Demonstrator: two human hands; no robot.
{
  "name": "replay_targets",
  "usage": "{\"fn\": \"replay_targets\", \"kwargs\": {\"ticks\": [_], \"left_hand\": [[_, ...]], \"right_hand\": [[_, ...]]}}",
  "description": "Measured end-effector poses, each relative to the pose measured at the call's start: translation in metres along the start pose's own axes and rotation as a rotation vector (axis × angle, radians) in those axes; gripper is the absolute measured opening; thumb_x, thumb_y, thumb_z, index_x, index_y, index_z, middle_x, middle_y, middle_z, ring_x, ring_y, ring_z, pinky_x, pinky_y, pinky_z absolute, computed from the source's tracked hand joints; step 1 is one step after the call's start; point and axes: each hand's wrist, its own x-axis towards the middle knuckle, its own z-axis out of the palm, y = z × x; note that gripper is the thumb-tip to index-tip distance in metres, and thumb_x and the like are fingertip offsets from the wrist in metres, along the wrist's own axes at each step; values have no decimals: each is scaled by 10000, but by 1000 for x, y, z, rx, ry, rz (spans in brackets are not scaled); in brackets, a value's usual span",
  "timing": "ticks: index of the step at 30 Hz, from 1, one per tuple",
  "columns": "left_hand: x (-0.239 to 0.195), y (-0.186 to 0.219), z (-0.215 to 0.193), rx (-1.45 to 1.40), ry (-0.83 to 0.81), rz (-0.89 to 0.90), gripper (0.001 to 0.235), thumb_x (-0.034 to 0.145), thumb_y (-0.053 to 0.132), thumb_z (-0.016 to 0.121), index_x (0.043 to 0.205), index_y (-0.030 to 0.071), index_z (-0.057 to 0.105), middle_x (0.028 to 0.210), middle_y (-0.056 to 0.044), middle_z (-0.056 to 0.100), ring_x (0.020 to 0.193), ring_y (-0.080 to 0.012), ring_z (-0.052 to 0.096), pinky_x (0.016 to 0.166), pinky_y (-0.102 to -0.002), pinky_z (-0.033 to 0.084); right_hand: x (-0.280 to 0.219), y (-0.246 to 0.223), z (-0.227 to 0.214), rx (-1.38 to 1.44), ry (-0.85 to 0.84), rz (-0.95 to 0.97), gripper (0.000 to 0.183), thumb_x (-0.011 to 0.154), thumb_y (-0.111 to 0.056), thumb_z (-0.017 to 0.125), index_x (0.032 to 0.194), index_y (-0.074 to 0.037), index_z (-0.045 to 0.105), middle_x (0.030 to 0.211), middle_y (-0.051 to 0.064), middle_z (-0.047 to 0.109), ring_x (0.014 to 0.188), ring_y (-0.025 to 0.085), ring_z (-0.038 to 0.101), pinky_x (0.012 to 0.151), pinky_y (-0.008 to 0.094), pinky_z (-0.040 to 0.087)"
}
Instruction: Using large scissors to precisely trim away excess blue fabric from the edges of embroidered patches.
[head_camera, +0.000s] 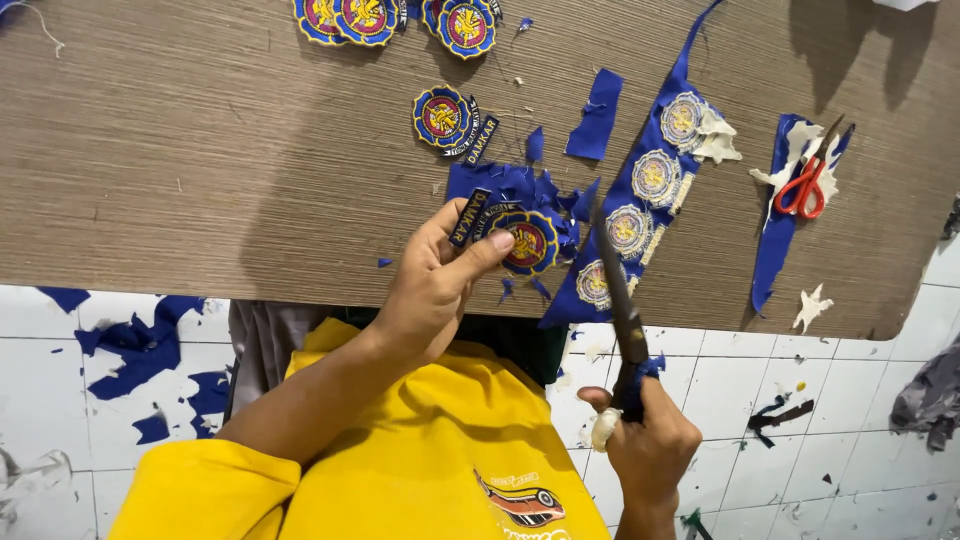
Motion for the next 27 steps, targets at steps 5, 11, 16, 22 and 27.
{"fn": "replay_targets", "kwargs": {"ticks": [5, 11, 16, 22, 27], "left_hand": [[2, 1, 0, 100, 34, 34, 309, 920, 99, 734, 1202, 33, 629, 1046, -74, 746, 918, -123, 698, 796, -258, 600], [2, -4, 0, 101, 12, 25, 343, 934, 50, 670, 1265, -24, 627, 1115, -125, 730, 993, -178, 692, 876, -336, 634], [2, -1, -2, -20, 54, -92, 390, 922, 148, 611, 1241, -75, 583, 1082, -171, 707, 974, -242, 699, 902, -422, 641], [4, -7, -5, 70, -40, -58, 315, 928, 73, 638, 1211, -60, 678, 1092, -117, 744, 990, -183, 692, 899, -368, 635], [3, -12, -5, 135, -140, -67, 335, 975, 9, 598, 1297, -47, 669, 1194, -122, 737, 1083, -175, 690, 972, -319, 599]], "right_hand": [[-4, 9, 3, 43, -17, 111, 540, 736, -425, 909, 792, -89, 490, 633, 3, 481, 558, 205, 388, 515, 382, 340], [-2, 1, 13, 311, -174, 272, 401, 722, -229, 921, 822, -90, 558, 633, -31, 553, 562, 136, 439, 492, 333, 379], [-5, -3, 23, 434, -218, 353, 331, 743, -145, 904, 871, -88, 604, 695, -22, 651, 629, 110, 617, 554, 296, 499], [-4, -13, 22, 543, -241, 420, 282, 783, -237, 852, 875, -93, 627, 715, -5, 614, 641, 125, 539, 584, 287, 476], [13, -38, 15, 1098, -245, 808, 81, 951, -6, 570, 884, 12, 611, 933, 202, 750, 609, 127, 634, 352, 230, 449]]}}
